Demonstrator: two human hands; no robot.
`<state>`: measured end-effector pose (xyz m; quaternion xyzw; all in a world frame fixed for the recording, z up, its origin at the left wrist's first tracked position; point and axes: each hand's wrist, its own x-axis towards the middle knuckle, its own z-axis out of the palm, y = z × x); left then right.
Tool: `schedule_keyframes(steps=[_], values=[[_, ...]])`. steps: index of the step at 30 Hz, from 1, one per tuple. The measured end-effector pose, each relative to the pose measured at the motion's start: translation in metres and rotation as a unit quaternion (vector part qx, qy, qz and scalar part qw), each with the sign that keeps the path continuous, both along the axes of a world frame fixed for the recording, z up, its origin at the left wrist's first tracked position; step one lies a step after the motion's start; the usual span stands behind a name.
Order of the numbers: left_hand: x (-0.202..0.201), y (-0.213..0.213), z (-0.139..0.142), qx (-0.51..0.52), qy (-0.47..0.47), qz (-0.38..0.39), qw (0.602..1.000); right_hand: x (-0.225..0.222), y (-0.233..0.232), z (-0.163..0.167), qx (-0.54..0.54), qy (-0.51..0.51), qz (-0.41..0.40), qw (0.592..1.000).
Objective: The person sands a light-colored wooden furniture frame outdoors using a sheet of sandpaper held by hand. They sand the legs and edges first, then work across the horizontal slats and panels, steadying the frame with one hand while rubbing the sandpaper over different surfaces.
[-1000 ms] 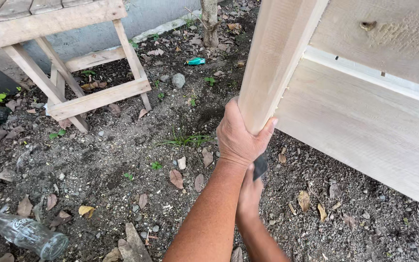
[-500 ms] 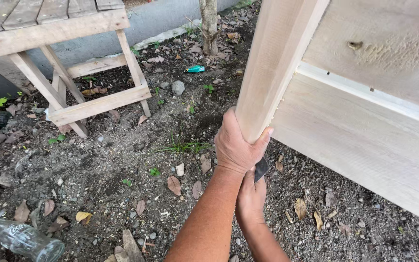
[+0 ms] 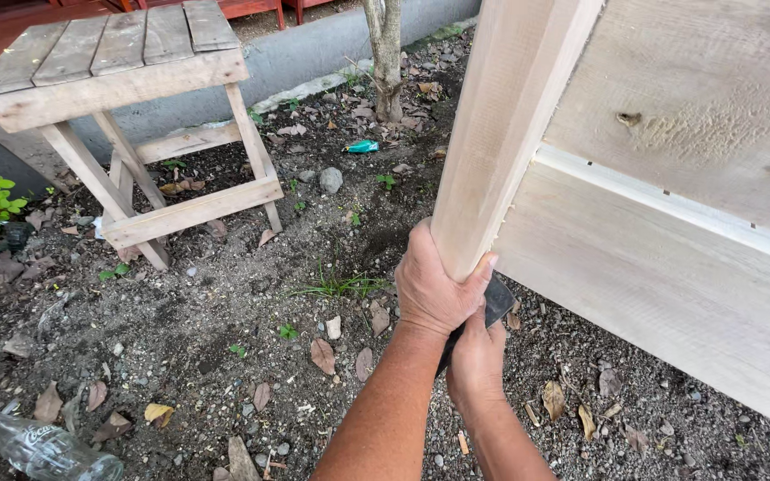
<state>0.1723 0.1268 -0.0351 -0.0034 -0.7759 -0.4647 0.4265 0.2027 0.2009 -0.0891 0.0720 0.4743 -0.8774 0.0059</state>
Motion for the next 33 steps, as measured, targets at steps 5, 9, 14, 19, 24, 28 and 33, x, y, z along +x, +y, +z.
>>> schedule_keyframes(steps=[5,9,14,19,24,28,33], values=[[0.001,0.002,0.0,-0.004,-0.012,0.004,1.0,0.006,0.005,0.007,0.032,0.039,0.02,0.999],[0.0,0.002,0.0,-0.006,0.003,0.004,1.0,0.029,-0.001,-0.001,0.053,0.015,0.008,0.998],[0.0,0.001,-0.001,-0.021,0.004,0.002,1.0,-0.018,0.011,0.008,0.028,-0.032,0.044,0.998],[0.0,0.002,0.0,-0.014,-0.023,0.011,1.0,0.003,0.001,-0.014,0.111,0.034,0.011,0.993],[-0.001,0.001,0.001,-0.012,0.014,-0.001,1.0,0.032,-0.012,-0.037,0.091,-0.008,-0.008,0.996],[-0.001,0.0,-0.002,-0.013,-0.022,0.006,1.0,-0.018,0.002,-0.023,-0.002,-0.068,0.022,0.997],[-0.003,-0.001,-0.004,-0.022,0.005,0.005,1.0,0.022,-0.011,-0.038,0.054,-0.009,-0.006,0.998]])
